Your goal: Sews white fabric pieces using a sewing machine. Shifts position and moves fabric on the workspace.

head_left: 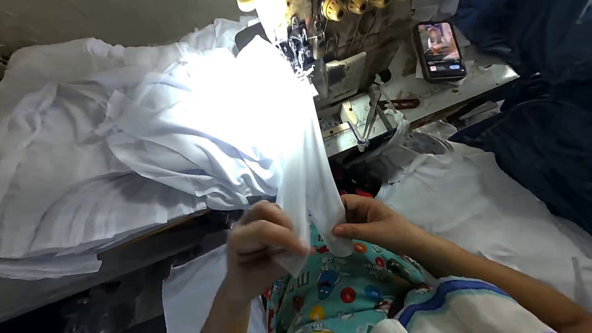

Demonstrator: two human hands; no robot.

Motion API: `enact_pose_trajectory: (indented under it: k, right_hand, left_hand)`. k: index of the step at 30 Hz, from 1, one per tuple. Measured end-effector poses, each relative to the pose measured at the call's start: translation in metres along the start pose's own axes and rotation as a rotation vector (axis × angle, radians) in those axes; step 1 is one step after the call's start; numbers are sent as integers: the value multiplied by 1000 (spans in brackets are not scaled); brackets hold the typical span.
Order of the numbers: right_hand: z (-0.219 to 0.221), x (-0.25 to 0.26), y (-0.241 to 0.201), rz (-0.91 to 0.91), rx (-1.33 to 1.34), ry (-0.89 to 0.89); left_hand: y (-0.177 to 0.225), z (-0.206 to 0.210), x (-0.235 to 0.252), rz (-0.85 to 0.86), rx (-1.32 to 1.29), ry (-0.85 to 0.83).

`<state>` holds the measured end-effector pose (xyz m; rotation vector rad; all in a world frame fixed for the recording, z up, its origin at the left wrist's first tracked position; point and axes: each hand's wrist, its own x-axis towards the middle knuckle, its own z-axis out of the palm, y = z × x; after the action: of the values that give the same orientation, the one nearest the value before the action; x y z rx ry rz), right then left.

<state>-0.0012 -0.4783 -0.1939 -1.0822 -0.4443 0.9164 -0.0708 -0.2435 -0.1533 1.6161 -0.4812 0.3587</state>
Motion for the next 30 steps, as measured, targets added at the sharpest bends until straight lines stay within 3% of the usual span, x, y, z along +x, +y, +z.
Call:
enact_pose_trajectory:
  k: [7,15,22,24,27,30]
  right_hand:
    - [2,-3,0,83,-64,-1]
    - [5,-8,-1,114,-87,-1]
    - [-1,-8,-4,198,19,-4]
    - [-8,1,-7,187,53,-26]
    - [-23,33,-21,101,-34,-32]
    - [-34,78,-43,15,-137,100]
  left_hand:
    - [-20,34,-26,43,540,-233]
    - [-13,39,-41,91,704,-205]
    - [-24,45,-56,239,861,-144]
    - [-34,48,-56,183,784,-30]
    - [-32,51,-30,18,207,172]
    - [-18,58,2,46,-191,118]
